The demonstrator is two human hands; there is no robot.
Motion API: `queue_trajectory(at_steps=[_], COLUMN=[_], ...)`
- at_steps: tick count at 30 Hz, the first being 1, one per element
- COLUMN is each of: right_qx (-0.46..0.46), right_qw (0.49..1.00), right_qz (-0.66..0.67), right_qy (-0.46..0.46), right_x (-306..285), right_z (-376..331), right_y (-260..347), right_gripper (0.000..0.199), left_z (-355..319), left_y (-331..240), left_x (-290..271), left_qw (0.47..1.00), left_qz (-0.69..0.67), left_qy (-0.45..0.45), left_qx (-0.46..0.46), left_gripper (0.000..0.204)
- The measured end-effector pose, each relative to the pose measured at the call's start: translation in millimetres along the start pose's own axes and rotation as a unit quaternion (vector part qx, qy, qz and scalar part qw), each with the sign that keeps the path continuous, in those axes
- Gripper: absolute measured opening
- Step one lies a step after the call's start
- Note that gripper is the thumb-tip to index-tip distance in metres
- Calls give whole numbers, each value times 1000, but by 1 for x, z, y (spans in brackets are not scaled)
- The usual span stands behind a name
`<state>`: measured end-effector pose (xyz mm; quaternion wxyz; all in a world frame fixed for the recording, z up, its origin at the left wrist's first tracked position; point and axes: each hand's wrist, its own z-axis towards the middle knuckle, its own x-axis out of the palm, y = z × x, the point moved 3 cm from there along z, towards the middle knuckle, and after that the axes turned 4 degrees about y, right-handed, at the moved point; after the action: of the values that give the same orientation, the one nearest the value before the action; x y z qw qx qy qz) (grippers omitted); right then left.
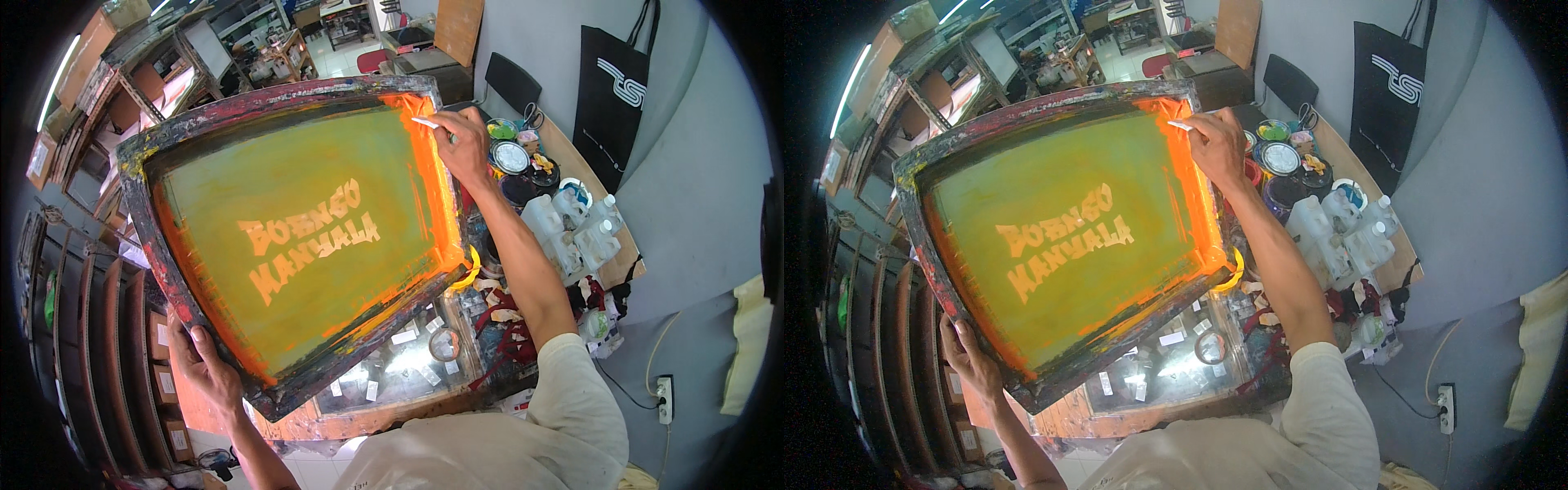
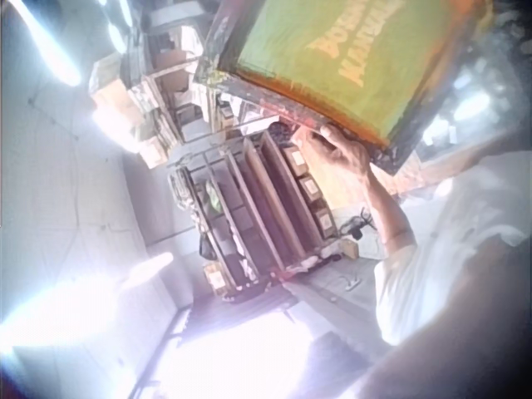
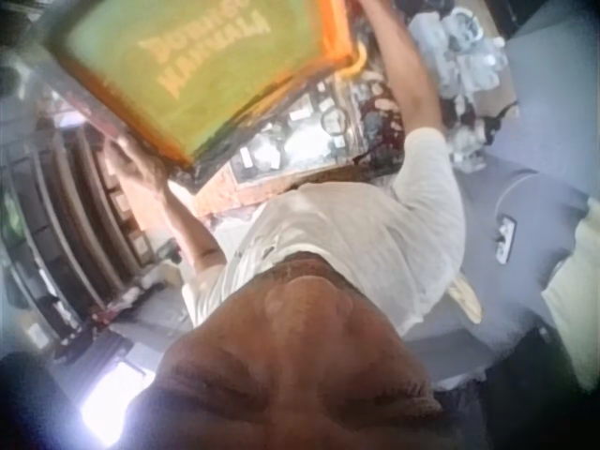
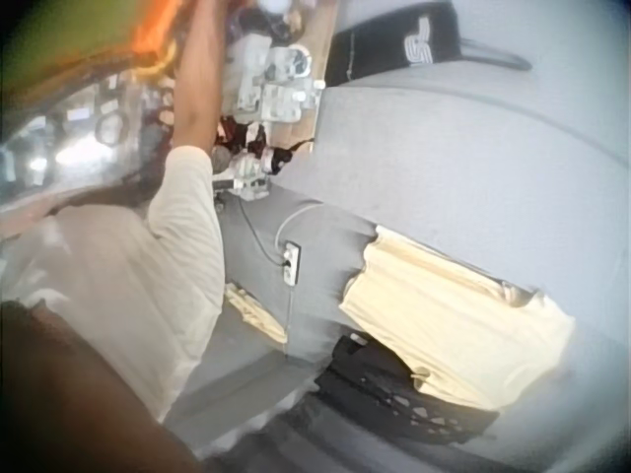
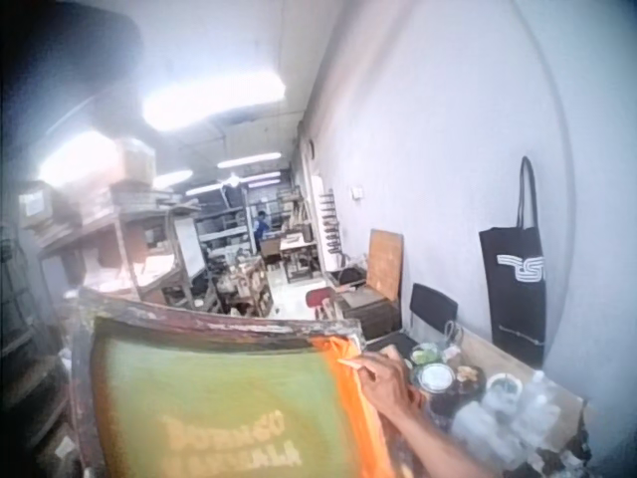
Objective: The person applies ink to a screen using a squeegee, wipes the edges of the screen frame with a cloth, and cleans the squeegee tool.
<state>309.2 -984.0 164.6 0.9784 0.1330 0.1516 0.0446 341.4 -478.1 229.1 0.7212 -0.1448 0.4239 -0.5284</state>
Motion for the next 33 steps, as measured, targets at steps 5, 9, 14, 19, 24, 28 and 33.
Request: queue_trajectory(at_steps=[5, 9, 14, 19, 24, 28, 33], right_qx=[-8, -16, -37, -18, -28, -40, -33], right_qw=[998, 997, 994, 995, 989, 989, 996], right_qz=[-55, -66, -73, -44, -59, -38, -58], right_qy=[0, 26, 67, 92, 136, 134, 62], right_x=[14, 11, -1, -8, -22, -28, -11], right_z=[14, 6, -10, -38, -58, -58, 1], right_y=[-8, 0, 14, 16, 24, 20, 9], right_gripper=[21, 25, 30, 28, 27, 25, 19], left_z=[-1, -1, 0, 2, 2, 7, 8], left_y=[1, 1, -2, -2, -5, -6, -8], left_x=[0, -2, -1, 4, 5, 6, 11], left_qw=[1000, 1000, 1000, 999, 999, 999, 998], left_qz=[-10, 17, -11, -31, -43, -20, -59], left_qy=[6, 5, 24, 8, 26, 32, 25], left_qx=[-11, -7, -8, 13, -15, 14, 0], left_gripper=[42, 42, 39, 36, 33, 33, 33])
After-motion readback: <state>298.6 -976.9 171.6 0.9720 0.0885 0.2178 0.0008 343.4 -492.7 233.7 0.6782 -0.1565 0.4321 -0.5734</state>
